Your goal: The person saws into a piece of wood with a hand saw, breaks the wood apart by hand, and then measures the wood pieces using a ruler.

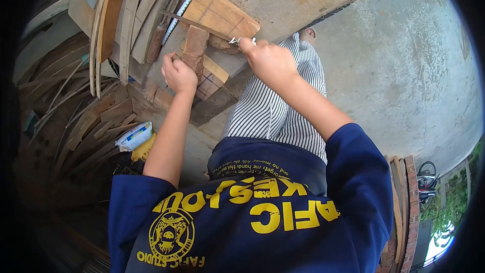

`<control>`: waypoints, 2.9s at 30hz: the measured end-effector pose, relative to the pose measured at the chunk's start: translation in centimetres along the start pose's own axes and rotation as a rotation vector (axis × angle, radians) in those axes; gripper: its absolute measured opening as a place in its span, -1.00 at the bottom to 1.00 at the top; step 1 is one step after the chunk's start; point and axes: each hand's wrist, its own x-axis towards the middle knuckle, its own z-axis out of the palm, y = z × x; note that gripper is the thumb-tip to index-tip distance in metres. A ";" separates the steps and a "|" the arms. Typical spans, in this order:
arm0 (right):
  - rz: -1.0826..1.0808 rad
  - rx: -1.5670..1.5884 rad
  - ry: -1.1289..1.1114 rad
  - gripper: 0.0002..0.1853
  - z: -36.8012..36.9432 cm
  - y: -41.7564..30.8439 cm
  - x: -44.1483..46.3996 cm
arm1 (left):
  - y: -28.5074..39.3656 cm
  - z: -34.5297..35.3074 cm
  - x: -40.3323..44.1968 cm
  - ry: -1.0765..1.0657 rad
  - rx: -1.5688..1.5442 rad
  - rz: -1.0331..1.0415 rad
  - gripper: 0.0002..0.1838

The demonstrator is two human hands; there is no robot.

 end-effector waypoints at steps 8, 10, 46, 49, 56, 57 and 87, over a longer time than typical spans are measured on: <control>-0.061 0.011 -0.084 -0.84 -0.4 0.6 0.1 | 0.1 0.0 -0.1 0.011 -0.032 -0.044 -0.66; -0.053 0.006 -0.114 -0.83 -0.4 0.6 0.2 | 0.0 0.1 -0.1 0.010 -0.033 -0.038 -0.66; 0.104 0.024 -0.173 -0.87 2.5 -4.5 -3.9 | 0.6 -0.1 0.1 0.026 -0.025 -0.096 -0.69; 0.016 0.084 -0.075 -0.87 3.9 -5.3 -1.7 | 0.6 -0.2 0.3 -0.013 -0.022 -0.127 -0.69; 0.129 0.021 -0.149 -0.86 0.9 -3.2 -5.8 | 0.4 -0.2 0.1 -0.020 -0.012 -0.123 -0.69; 0.114 0.031 -0.163 -0.86 1.7 -3.7 -4.3 | 0.5 -0.2 0.2 -0.019 -0.010 -0.111 -0.69; 0.054 0.002 -0.129 -0.86 3.3 -6.1 -0.7 | 0.1 0.2 0.2 0.045 -0.061 -0.098 -0.70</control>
